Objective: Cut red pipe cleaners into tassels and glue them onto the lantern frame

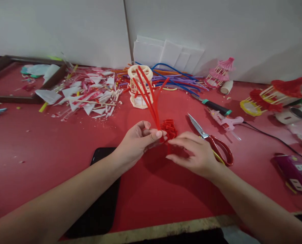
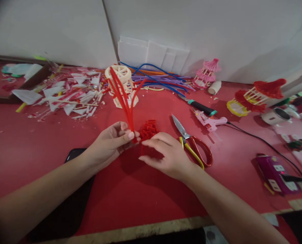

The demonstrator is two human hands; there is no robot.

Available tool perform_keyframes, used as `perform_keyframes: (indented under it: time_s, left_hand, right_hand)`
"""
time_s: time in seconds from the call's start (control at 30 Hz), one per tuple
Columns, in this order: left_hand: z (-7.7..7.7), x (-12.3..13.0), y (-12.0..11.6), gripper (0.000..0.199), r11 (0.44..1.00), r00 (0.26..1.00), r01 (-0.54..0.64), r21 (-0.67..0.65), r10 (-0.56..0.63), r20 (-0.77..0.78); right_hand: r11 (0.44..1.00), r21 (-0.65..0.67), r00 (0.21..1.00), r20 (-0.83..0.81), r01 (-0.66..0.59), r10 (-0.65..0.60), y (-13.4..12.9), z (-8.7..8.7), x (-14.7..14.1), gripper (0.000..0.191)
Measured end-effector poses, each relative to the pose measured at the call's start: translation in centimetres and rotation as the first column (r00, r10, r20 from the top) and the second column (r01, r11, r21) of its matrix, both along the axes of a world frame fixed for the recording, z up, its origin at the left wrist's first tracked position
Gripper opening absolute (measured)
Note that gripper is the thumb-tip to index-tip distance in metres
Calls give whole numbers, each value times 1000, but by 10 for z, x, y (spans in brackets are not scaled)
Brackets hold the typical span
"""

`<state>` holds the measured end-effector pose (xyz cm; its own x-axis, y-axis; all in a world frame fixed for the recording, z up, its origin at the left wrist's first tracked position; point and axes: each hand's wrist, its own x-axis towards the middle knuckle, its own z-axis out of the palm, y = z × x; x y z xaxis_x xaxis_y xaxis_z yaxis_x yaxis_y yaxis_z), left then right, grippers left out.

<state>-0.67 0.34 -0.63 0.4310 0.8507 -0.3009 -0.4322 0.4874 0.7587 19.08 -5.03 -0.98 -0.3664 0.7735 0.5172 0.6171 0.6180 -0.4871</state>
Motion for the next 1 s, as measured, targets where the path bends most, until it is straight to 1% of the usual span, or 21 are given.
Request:
perform_keyframes:
  time_s: [0.07, 0.13, 0.23, 0.47, 0.67, 0.83, 1.0]
  left_hand:
    - [1, 1, -3, 51, 995, 995, 95, -4, -95, 4]
    - [2, 2, -5, 52, 985, 985, 172, 0, -172, 4]
    - [3, 3, -6, 53, 976, 976, 218, 13, -218, 4]
    - [2, 2, -5, 53, 974, 974, 224, 15, -224, 26]
    - [2, 2, -6, 54, 975, 976, 213, 61, -215, 33]
    - [3, 2, -4, 53, 978, 979, 199, 71, -201, 23]
    - [2, 1, -4, 51, 978, 981, 191, 89, -192, 9]
  right_hand:
    - [995, 78, 996, -65, 64, -59, -1, 6, -1, 27]
    - [989, 116, 993, -82, 93, -84, -3, 11, -3, 26]
    - [985, 145, 994, -65, 91, -83, -4, 13, -6, 25]
    - [974, 211, 996, -29, 86, -82, -4, 6, -9, 25]
    - [963, 256, 997, -24, 82, -79, -3, 3, -10, 25]
    - [969, 240, 998, -10, 59, -58, -2, 4, -11, 24]
    - [974, 218, 998, -39, 65, -58, -1, 6, -12, 22]
